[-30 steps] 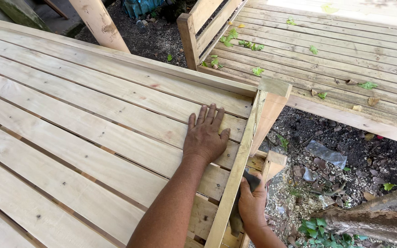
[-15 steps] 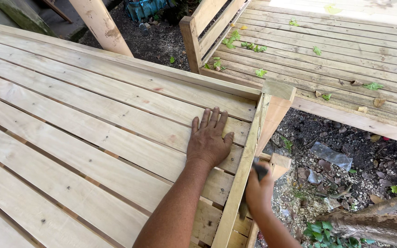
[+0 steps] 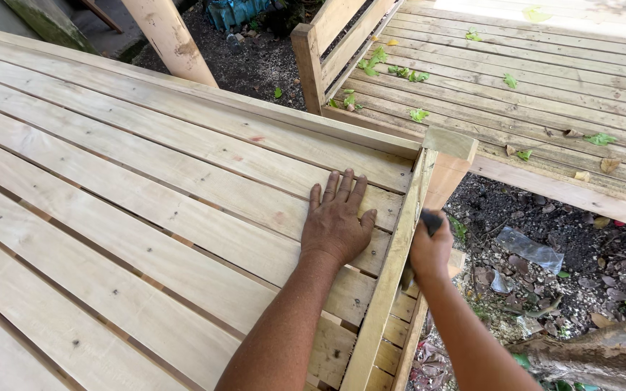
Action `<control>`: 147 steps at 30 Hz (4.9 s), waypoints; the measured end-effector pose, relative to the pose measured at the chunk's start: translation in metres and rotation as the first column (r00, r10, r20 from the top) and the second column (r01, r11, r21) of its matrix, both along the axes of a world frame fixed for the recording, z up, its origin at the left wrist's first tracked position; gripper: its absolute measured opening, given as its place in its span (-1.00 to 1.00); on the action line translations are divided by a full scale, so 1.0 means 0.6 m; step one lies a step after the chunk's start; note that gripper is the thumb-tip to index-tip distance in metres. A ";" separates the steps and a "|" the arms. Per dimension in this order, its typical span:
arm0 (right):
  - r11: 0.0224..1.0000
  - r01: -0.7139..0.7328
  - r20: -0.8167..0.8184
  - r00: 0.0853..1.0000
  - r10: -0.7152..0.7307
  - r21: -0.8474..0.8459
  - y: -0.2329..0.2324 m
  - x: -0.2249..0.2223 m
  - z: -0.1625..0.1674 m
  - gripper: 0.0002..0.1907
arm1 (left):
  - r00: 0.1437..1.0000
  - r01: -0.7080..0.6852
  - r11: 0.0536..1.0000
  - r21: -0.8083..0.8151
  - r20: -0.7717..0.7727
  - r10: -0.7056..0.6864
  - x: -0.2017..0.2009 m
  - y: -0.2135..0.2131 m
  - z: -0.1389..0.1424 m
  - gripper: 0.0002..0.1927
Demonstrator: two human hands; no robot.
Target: The person sands a slatted wooden furniture panel, rubbing a sanding block by hand along the frame edges and rail, steadying the panel with the other hand. They work their way around the frame, sanding different sides and edges of the wooden structure.
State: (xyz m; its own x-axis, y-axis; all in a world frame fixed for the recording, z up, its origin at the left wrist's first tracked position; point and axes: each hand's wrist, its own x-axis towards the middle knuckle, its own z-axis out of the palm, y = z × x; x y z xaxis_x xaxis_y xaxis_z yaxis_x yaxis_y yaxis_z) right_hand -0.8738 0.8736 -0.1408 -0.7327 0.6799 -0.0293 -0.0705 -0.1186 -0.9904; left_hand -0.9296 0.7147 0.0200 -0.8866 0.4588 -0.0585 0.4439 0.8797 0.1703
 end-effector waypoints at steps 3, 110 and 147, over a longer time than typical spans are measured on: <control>0.997 -0.031 -0.065 0.998 0.026 -0.072 0.011 -0.017 -0.001 -0.98 | 1.000 -0.006 1.000 0.001 0.011 0.006 0.002 0.001 0.000 -0.31; 0.834 0.015 0.147 0.986 0.079 -0.552 0.009 -0.034 -0.013 -0.59 | 1.000 0.008 0.997 0.075 -0.023 -0.006 -0.002 -0.002 -0.002 -0.28; 0.843 0.021 0.095 0.995 0.036 -0.537 -0.017 -0.013 0.054 -0.64 | 1.000 -0.002 0.999 0.052 -0.025 0.004 0.005 -0.002 0.003 -0.30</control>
